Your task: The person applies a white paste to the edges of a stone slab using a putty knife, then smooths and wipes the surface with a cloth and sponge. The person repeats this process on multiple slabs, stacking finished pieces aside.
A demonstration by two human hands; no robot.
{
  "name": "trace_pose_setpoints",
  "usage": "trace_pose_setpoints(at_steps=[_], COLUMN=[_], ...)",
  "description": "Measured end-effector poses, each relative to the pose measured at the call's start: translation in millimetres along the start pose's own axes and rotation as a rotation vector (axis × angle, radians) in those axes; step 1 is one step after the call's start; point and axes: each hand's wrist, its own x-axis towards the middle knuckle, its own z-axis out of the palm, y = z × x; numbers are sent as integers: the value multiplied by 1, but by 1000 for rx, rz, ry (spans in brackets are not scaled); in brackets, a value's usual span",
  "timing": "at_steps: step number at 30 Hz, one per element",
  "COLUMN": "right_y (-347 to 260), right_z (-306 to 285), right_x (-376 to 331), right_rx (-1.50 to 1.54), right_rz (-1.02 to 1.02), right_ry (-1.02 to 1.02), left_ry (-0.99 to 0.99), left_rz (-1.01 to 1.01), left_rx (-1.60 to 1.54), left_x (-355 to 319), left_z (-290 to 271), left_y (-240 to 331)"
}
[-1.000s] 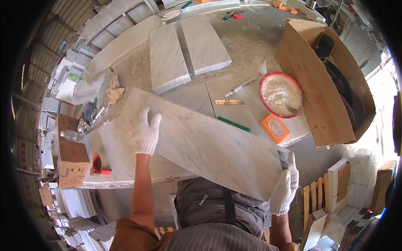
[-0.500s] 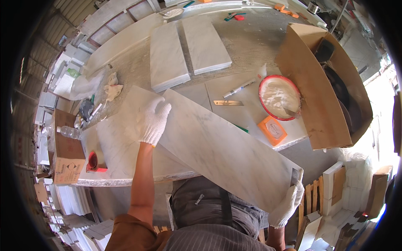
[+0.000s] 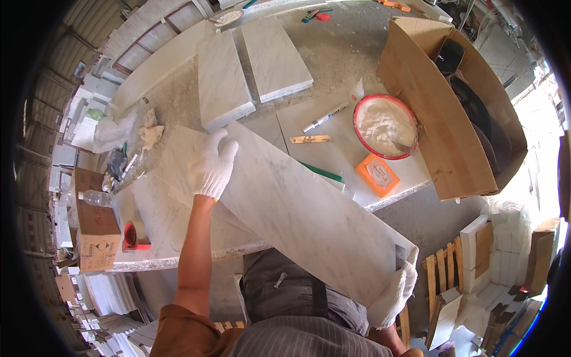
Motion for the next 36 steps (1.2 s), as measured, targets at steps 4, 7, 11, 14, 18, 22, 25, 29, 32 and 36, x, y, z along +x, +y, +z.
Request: trace_pose_setpoints(at_steps=[4,7,11,14,18,22,25,29,32,36], right_y=[-7,-7,-7,1,3,12,17,21,23,15], right_z=[-10,-20,-12,-18,-14,-4,-1,-2,-6,-10], right_x=[1,-4,-20,-25,-31,-40,-39,-34,-29,-15], right_rx=[-12,-29,35,-53,17,18,-69,-166,-246,-371], right_rz=[20,70,29,-24,28,-16,-63,-123,-177,-262], right_ry=[-58,-7,127,152,218,191,149,64,1,-82], left_ry=[1,-3,31,40,81,24,-63,-85,-38,78], left_rz=[9,61,147,238,313,346,136,68,63,25], left_rx=[38,-47,-94,-82,173,23,106,-82,34,153], left_x=[-6,-5,-1,4,18,45,48,73,79,65], left_z=[-3,8,23,26,32,43,37,45,44,41], left_y=[7,6,9,30,49,48,59,24,23,47])
